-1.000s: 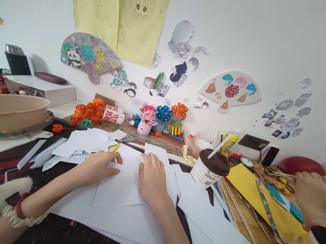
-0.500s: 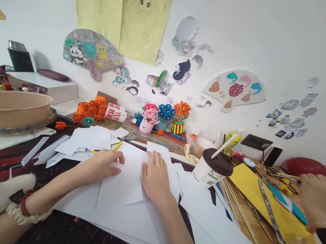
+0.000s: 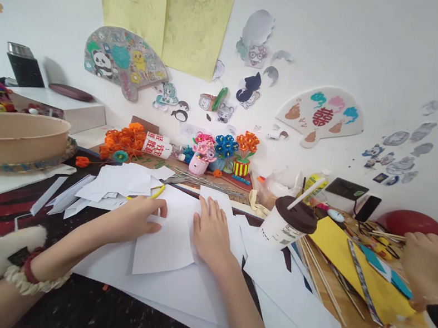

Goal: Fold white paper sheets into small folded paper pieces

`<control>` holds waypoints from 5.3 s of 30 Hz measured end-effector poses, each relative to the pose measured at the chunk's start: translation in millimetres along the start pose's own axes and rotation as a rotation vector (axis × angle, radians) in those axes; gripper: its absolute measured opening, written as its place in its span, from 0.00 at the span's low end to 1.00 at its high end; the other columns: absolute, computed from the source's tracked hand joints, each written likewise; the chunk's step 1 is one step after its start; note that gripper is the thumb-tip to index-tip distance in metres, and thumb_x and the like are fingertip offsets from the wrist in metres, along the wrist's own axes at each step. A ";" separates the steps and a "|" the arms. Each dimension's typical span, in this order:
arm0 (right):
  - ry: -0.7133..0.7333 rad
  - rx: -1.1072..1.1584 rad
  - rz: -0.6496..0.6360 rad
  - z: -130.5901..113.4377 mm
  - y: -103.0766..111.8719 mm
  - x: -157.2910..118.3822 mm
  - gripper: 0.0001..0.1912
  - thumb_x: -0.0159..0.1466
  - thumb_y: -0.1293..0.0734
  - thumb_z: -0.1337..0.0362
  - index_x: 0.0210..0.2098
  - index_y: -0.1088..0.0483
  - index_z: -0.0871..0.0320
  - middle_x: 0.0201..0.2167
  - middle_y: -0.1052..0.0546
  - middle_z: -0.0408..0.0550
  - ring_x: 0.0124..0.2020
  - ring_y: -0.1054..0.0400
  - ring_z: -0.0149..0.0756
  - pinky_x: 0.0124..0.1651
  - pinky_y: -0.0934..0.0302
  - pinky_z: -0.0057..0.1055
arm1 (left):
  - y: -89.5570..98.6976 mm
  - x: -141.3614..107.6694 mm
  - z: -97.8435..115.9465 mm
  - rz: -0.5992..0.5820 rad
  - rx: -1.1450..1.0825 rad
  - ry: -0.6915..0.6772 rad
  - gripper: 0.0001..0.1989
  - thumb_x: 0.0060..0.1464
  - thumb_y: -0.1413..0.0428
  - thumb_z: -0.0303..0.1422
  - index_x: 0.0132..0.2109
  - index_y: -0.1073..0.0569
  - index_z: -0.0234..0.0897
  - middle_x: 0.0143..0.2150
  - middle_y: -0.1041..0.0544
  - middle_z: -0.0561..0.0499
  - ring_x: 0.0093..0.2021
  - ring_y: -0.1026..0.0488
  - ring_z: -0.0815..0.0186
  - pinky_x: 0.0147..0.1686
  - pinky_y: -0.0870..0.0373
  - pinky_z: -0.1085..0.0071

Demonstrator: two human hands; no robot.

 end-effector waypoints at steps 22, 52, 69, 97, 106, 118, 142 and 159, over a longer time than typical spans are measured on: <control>-0.018 0.014 -0.031 3.8 -2.6 1.5 0.26 0.67 0.53 0.59 0.64 0.51 0.57 0.66 0.50 0.51 0.66 0.58 0.41 0.63 0.59 0.42 | 0.0 -4.8 -0.9 -0.096 0.000 0.013 0.10 0.45 0.47 0.30 0.38 0.31 0.41 0.39 0.27 0.49 0.42 0.31 0.59 0.38 0.38 0.69; -0.009 0.007 0.037 1.0 5.5 -1.9 0.28 0.66 0.48 0.53 0.61 0.48 0.61 0.65 0.51 0.57 0.66 0.63 0.46 0.62 0.59 0.45 | 15.7 -0.1 -2.1 0.076 0.166 0.143 0.12 0.53 0.49 0.32 0.45 0.32 0.34 0.38 0.25 0.42 0.41 0.28 0.54 0.37 0.36 0.65; -0.022 -0.002 -0.078 2.6 -5.7 -2.9 0.31 0.67 0.54 0.50 0.64 0.52 0.59 0.67 0.54 0.51 0.67 0.66 0.42 0.64 0.62 0.44 | 20.0 -2.5 -32.9 0.008 0.221 0.184 0.12 0.48 0.46 0.30 0.43 0.31 0.36 0.41 0.26 0.42 0.43 0.29 0.53 0.39 0.35 0.64; -0.223 0.342 0.195 50.0 32.8 6.7 0.17 0.56 0.41 0.70 0.38 0.24 0.55 0.35 0.21 0.44 0.34 0.28 0.38 0.43 0.37 0.34 | 67.7 -18.9 -0.4 0.475 0.280 0.231 0.15 0.60 0.61 0.31 0.46 0.31 0.42 0.43 0.24 0.46 0.36 0.27 0.57 0.29 0.42 0.68; -0.145 0.317 0.147 52.9 27.4 9.4 0.12 0.54 0.37 0.69 0.35 0.24 0.57 0.38 0.24 0.48 0.42 0.32 0.41 0.45 0.41 0.33 | 57.4 -11.5 12.7 0.464 0.103 0.073 0.12 0.60 0.58 0.34 0.41 0.29 0.42 0.39 0.22 0.51 0.38 0.27 0.60 0.31 0.41 0.70; -0.099 0.904 0.051 22.0 33.9 6.8 0.18 0.57 0.35 0.53 0.43 0.28 0.57 0.37 0.24 0.49 0.37 0.31 0.38 0.39 0.39 0.33 | 31.7 -5.2 30.8 0.334 0.038 -0.077 0.12 0.59 0.56 0.29 0.45 0.30 0.41 0.44 0.23 0.48 0.41 0.27 0.58 0.33 0.38 0.68; 0.039 1.411 -0.286 -29.8 31.0 -8.9 0.19 0.59 0.34 0.52 0.41 0.26 0.61 0.34 0.23 0.52 0.36 0.29 0.40 0.42 0.34 0.39 | 59.9 -23.7 40.5 0.682 0.045 -0.179 0.13 0.57 0.52 0.31 0.49 0.32 0.38 0.40 0.26 0.49 0.39 0.29 0.62 0.35 0.35 0.69; -0.085 1.563 -0.144 -18.0 33.8 -7.7 0.21 0.60 0.36 0.50 0.49 0.33 0.53 0.47 0.27 0.49 0.46 0.32 0.40 0.44 0.35 0.35 | 37.7 -25.1 74.2 0.421 -0.201 -0.461 0.18 0.58 0.50 0.39 0.55 0.33 0.46 0.59 0.34 0.47 0.57 0.37 0.56 0.53 0.40 0.55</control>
Point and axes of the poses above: each hand's wrist, its own x-axis towards the middle knuckle, its own y-axis out of the back of the hand, z = x × y, the point moved 9 cm from there along x, towards the middle knuckle
